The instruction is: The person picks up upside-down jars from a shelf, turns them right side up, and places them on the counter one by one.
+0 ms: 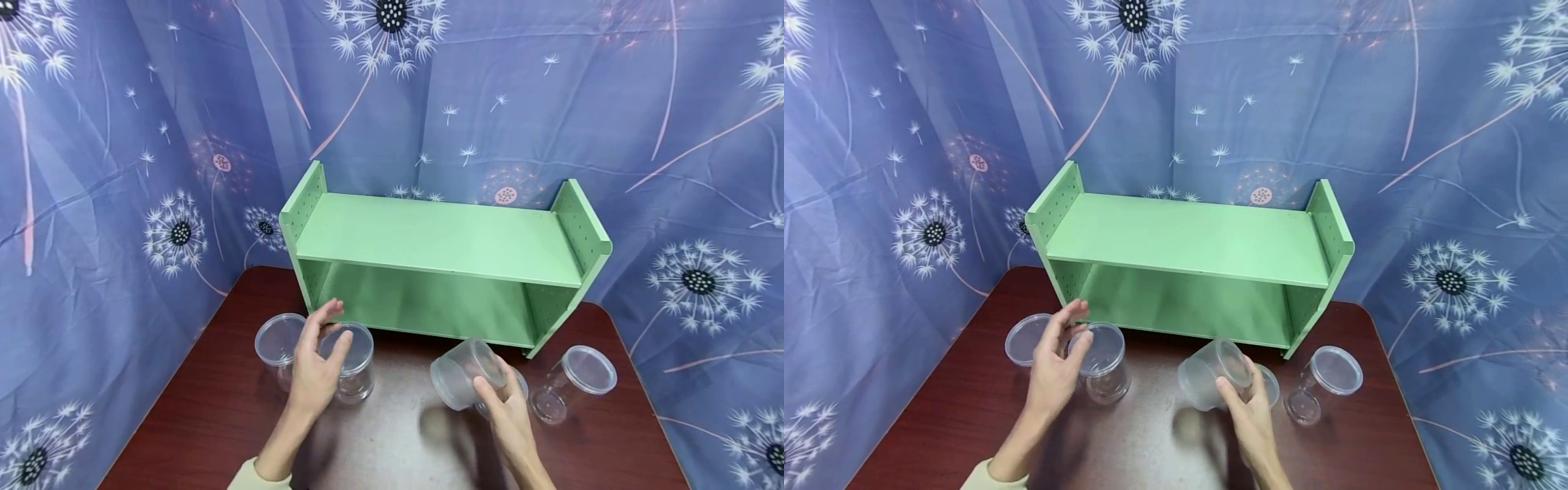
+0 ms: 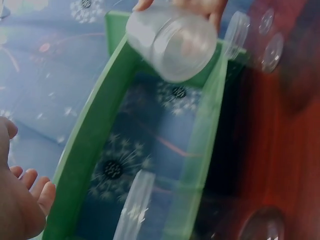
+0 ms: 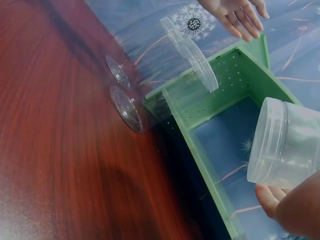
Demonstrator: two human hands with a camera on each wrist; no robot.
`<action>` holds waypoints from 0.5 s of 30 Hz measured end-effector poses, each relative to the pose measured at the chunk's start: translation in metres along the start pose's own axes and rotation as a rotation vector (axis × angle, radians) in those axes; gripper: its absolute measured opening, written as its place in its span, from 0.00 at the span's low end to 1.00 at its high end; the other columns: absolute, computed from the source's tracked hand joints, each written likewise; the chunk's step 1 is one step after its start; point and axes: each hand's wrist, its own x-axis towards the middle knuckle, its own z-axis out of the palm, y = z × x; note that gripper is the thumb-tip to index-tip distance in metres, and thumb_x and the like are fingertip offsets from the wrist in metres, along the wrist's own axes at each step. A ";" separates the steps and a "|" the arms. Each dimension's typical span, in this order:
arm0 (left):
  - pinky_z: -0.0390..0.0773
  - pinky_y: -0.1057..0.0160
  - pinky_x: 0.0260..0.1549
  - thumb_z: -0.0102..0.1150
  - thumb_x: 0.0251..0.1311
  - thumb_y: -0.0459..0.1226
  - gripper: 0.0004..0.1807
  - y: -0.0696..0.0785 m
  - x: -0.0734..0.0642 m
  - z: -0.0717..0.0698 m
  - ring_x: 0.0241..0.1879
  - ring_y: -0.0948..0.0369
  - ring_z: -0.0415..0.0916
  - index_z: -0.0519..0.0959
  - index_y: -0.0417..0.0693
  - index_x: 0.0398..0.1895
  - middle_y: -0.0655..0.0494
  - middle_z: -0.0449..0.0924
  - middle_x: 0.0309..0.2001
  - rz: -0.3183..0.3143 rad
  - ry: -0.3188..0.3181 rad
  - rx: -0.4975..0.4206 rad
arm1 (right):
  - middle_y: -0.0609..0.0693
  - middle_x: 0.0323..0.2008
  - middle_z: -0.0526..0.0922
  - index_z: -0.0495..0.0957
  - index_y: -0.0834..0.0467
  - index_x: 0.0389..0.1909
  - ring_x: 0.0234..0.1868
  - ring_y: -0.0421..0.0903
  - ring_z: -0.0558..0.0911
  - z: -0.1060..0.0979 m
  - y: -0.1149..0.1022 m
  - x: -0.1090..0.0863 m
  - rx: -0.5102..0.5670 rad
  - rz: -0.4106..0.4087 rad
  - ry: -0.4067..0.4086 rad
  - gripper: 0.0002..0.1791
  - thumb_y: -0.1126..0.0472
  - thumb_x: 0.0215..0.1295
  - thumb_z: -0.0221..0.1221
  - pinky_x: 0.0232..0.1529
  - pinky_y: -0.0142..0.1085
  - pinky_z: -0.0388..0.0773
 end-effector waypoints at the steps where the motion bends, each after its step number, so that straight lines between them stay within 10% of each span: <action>1: 0.77 0.60 0.59 0.62 0.61 0.19 0.30 0.000 -0.003 0.003 0.60 0.55 0.76 0.72 0.34 0.69 0.39 0.77 0.62 -0.006 -0.009 0.001 | 0.42 0.58 0.78 0.57 0.66 0.76 0.58 0.39 0.79 0.000 0.000 0.000 0.013 0.000 -0.005 0.32 0.67 0.77 0.55 0.58 0.27 0.75; 15: 0.79 0.50 0.59 0.66 0.62 0.24 0.33 -0.008 -0.046 0.049 0.61 0.45 0.76 0.70 0.40 0.71 0.47 0.76 0.64 -0.068 -0.198 -0.040 | 0.44 0.59 0.77 0.52 0.68 0.77 0.55 0.43 0.81 0.009 0.000 -0.001 0.125 0.013 -0.069 0.32 0.69 0.77 0.52 0.59 0.30 0.76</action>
